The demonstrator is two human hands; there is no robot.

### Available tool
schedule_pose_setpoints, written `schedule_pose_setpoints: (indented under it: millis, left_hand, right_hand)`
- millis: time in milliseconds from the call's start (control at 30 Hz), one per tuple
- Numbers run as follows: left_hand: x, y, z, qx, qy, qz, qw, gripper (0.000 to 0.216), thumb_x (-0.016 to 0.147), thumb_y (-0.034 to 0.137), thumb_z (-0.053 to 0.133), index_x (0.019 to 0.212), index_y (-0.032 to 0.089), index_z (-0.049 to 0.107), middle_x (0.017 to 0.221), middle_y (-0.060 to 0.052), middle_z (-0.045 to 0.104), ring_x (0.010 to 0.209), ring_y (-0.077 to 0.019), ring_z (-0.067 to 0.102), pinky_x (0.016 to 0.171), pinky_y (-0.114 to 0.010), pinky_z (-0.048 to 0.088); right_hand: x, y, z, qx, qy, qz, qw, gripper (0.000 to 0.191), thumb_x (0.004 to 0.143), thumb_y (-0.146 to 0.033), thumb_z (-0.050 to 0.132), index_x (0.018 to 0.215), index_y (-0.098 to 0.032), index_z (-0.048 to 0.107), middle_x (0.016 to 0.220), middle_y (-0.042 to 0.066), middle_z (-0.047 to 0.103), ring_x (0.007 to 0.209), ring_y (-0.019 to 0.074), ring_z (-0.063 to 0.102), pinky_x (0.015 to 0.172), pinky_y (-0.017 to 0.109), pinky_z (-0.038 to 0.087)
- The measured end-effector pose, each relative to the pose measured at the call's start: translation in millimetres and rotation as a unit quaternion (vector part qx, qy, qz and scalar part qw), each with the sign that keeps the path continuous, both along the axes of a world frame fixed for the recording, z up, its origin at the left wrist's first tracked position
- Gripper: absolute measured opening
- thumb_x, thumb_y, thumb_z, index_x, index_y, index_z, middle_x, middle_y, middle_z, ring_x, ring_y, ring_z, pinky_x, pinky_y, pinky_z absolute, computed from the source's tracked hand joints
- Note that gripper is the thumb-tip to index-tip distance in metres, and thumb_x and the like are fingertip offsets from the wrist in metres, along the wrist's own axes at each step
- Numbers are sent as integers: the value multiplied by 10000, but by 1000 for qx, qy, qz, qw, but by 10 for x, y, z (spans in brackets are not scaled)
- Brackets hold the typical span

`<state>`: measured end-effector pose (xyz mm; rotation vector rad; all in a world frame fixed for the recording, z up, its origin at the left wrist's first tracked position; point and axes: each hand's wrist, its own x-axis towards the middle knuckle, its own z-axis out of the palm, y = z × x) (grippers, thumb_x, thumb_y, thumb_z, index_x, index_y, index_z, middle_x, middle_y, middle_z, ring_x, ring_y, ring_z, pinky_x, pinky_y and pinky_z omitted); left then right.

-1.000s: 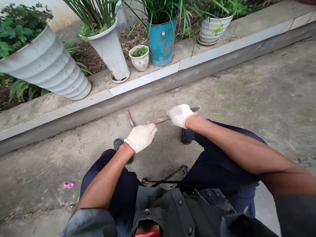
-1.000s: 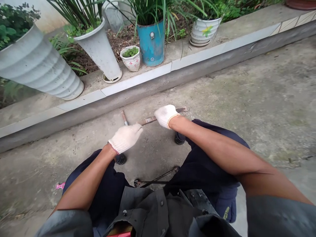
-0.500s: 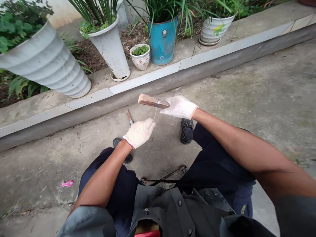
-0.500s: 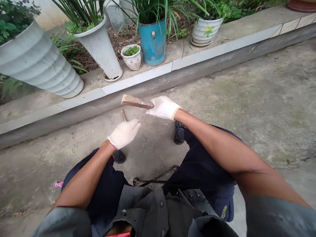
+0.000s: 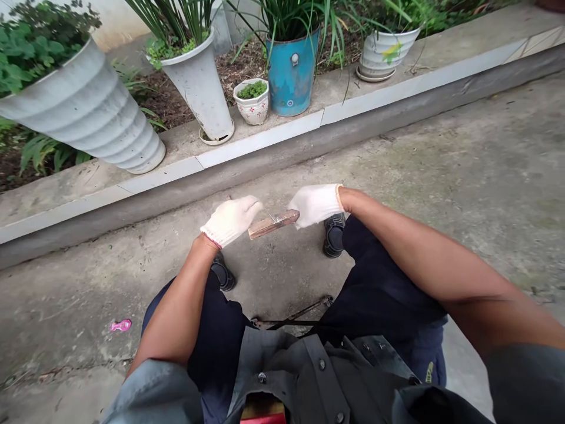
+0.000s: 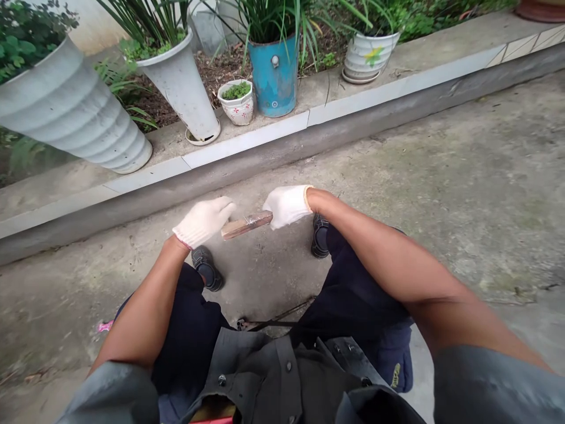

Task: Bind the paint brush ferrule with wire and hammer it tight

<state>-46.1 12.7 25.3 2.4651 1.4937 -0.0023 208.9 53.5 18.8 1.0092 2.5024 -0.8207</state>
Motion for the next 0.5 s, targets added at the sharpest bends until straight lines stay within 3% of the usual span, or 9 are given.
schedule_pose_setpoints:
  millis: [100, 167, 233, 300, 400, 500]
  left_hand:
    - [-19, 15, -2, -69, -106, -10, 992, 324, 1031, 306, 392, 1115, 160, 669, 1021, -76, 733, 922, -178, 680, 814, -276, 513]
    - [-6, 17, -33, -106, -151, -3, 983, 329, 1006, 292, 411, 1152, 138, 663, 963, -80, 736, 907, -183, 681, 800, -291, 526]
    - [13, 16, -66, -112, -145, 11, 983, 364, 1018, 328, 382, 1125, 137, 673, 870, -69, 729, 845, -193, 680, 774, -308, 525]
    - [33, 15, -88, -93, -103, 6, 990, 400, 1040, 361, 338, 1055, 152, 679, 799, -51, 711, 779, -194, 667, 753, -308, 504]
    - [59, 11, -87, -66, -41, -9, 997, 396, 1053, 359, 322, 988, 176, 668, 790, -45, 707, 743, -192, 650, 721, -291, 463]
    - [66, 11, -50, -37, -12, 18, 999, 379, 1054, 353, 338, 975, 194, 673, 852, -52, 727, 772, -200, 656, 714, -288, 446]
  right_hand:
    - [103, 9, 142, -136, 110, -33, 984, 346, 812, -382, 640, 1008, -118, 749, 819, 36, 739, 694, 119, 602, 640, 219, 402]
    - [95, 14, 222, -172, 157, -50, 971, 397, 828, -421, 640, 1042, -101, 738, 858, 58, 748, 703, 118, 619, 654, 216, 417]
    - [22, 49, 276, -100, 150, -87, 980, 421, 830, -475, 654, 988, -94, 740, 832, 77, 743, 719, 147, 639, 658, 232, 422]
    - [-74, 144, 285, 31, 112, -146, 982, 418, 843, -498, 646, 965, -111, 745, 839, 103, 745, 779, 204, 670, 668, 261, 427]
    - [-159, 375, 191, 202, 20, -236, 950, 378, 859, -439, 632, 1068, -153, 763, 958, 159, 755, 933, 296, 692, 745, 326, 457]
    - [-172, 538, 20, 228, -85, -229, 943, 357, 827, -314, 667, 1119, -136, 768, 1006, 202, 749, 977, 330, 686, 807, 391, 473]
